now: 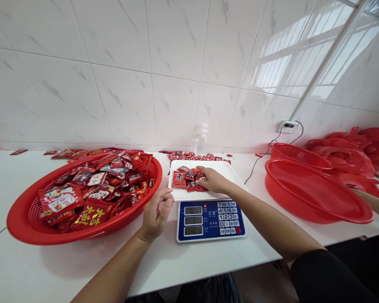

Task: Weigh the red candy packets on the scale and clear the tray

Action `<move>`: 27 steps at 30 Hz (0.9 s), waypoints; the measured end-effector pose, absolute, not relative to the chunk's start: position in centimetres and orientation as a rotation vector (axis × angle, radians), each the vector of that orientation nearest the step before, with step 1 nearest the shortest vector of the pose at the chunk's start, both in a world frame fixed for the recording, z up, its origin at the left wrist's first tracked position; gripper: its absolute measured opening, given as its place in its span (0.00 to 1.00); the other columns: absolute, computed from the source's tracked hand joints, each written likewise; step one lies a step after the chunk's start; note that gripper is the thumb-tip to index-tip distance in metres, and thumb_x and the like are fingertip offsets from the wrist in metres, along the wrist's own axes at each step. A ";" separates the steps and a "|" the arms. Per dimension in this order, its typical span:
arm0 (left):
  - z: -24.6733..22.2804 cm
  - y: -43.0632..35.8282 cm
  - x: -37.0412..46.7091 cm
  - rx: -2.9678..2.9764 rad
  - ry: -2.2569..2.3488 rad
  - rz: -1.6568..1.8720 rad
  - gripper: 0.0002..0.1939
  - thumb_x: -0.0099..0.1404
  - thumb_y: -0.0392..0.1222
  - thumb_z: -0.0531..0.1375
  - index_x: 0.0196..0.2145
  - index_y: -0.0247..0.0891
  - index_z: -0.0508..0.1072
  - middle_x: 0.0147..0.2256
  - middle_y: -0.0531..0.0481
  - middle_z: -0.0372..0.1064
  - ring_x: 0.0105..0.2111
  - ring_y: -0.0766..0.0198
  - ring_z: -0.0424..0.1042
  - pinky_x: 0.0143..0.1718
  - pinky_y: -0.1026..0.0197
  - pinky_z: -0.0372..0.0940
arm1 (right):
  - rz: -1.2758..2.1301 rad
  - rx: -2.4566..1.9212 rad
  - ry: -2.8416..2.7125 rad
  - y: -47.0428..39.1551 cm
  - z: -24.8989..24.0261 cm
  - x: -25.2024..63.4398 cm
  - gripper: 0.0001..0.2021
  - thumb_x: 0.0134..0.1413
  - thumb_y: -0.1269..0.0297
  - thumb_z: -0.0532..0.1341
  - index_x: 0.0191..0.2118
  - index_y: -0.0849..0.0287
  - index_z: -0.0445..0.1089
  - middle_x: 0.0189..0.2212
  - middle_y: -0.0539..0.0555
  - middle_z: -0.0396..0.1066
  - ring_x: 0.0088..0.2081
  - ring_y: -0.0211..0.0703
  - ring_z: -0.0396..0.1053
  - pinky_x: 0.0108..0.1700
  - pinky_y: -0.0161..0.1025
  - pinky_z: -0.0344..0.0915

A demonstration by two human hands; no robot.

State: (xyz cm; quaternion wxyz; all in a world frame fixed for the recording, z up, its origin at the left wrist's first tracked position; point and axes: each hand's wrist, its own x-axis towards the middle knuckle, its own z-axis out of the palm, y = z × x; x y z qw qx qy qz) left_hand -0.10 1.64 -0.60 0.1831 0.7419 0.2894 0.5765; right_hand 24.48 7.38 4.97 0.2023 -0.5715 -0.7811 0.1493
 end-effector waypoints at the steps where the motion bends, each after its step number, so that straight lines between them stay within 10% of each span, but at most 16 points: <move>1: -0.6 1.6 -0.1 2.086 0.807 1.617 0.12 0.69 0.41 0.51 0.49 0.39 0.64 0.29 0.53 0.66 0.30 0.65 0.68 0.35 0.61 0.65 | 0.413 -1.597 -2.179 7.5 4.9 24.4 0.33 0.55 0.54 0.60 0.64 0.56 0.53 0.58 0.62 0.62 0.59 0.55 0.59 0.56 0.50 0.58; 16: -0.3 1.2 0.0 2.056 0.871 1.542 0.12 0.69 0.43 0.51 0.48 0.39 0.65 0.28 0.53 0.66 0.29 0.65 0.67 0.34 0.61 0.65 | 0.213 -1.517 -1.914 6.5 5.1 28.1 0.20 0.49 0.74 0.59 0.50 0.56 0.68 0.45 0.54 0.71 0.43 0.41 0.69 0.46 0.40 0.64; 27: -0.3 1.2 0.1 2.029 0.912 1.531 0.11 0.69 0.43 0.51 0.46 0.38 0.66 0.28 0.53 0.67 0.29 0.65 0.68 0.33 0.62 0.65 | -0.236 -1.751 -1.317 3.2 6.5 46.2 0.09 0.46 0.67 0.65 0.38 0.55 0.74 0.33 0.53 0.66 0.33 0.42 0.66 0.31 0.39 0.54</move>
